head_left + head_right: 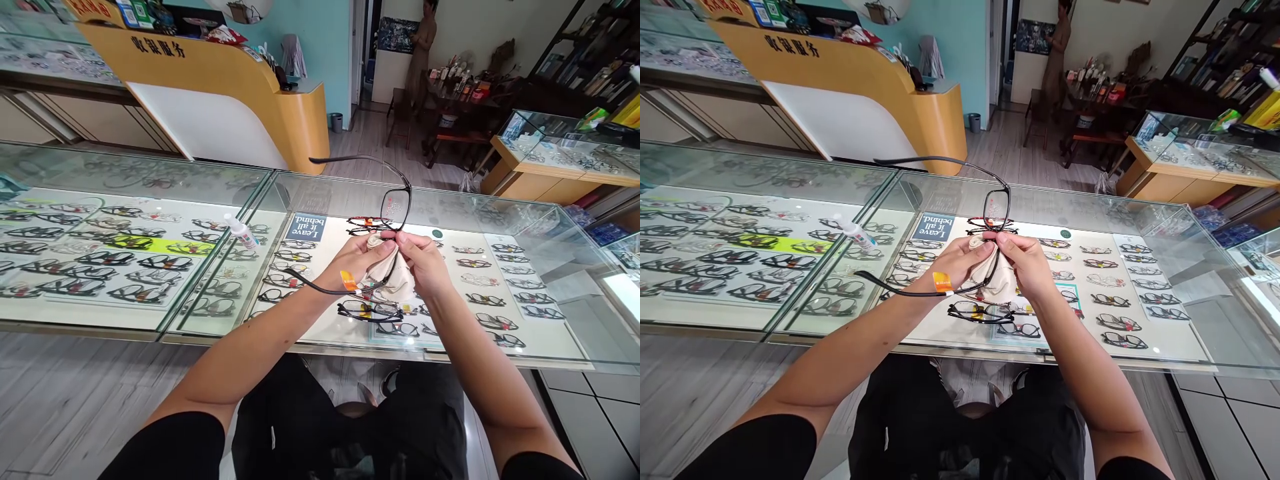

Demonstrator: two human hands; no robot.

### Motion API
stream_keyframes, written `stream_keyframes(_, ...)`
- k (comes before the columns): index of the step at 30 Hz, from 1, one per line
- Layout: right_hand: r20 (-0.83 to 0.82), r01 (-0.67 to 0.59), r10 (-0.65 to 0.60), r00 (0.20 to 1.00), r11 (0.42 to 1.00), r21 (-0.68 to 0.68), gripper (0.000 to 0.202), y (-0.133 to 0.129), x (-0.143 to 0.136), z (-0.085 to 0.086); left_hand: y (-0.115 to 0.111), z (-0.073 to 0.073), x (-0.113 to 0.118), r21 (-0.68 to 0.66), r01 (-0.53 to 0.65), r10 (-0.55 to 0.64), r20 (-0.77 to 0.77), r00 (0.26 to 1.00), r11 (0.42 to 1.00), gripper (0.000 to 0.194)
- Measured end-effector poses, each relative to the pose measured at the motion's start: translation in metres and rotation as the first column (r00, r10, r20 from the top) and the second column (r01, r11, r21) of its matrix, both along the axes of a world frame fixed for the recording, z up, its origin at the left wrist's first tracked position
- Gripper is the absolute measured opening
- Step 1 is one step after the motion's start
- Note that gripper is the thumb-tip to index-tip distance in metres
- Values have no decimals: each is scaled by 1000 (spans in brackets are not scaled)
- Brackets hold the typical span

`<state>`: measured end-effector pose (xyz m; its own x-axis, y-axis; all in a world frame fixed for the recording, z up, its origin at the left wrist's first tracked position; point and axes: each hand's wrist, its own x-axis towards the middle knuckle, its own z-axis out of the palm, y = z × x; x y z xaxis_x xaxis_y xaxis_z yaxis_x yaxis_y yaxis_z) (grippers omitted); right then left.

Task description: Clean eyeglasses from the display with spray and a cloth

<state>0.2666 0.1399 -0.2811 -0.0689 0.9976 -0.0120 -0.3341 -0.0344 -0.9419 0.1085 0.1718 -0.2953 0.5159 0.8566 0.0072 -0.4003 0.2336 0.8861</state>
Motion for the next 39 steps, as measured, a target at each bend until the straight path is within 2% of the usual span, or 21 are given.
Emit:
stream_keyframes(6,7,38,-38,999,999,9,41,1,3,-5,-1,3,-3,12,42,-42,-8,999,999,68)
stream_keyframes(11,11,21,-21,1000,1000,19,39,6,9,-6,-2,9,-12,37,170,-168,-60,984,985,85)
stream_keyframes(14,6,15,-15,1000,1000,0,42,7,9,-5,-2,9,-13,69,212,-208,-66,976,975,87)
stream_keyframes(22,5,-1,1,1000,1000,10,41,6,6,-8,1,1,-4,131,48,-27,-160,987,990,78)
stream_keyframes(27,-10,26,-26,1000,1000,2,41,7,6,-7,2,4,-6,134,50,-35,-108,993,990,73)
stream_keyframes(32,-36,13,-13,999,1000,-15,44,9,8,-6,-1,8,-11,113,117,-107,-86,991,987,80)
stream_keyframes(36,-25,19,-19,1000,1000,4,42,8,5,-6,1,3,-8,110,63,-55,-70,996,992,81)
stream_keyframes(39,-3,33,-33,999,999,14,44,6,1,-5,5,-4,-4,144,-15,30,-105,994,989,68)
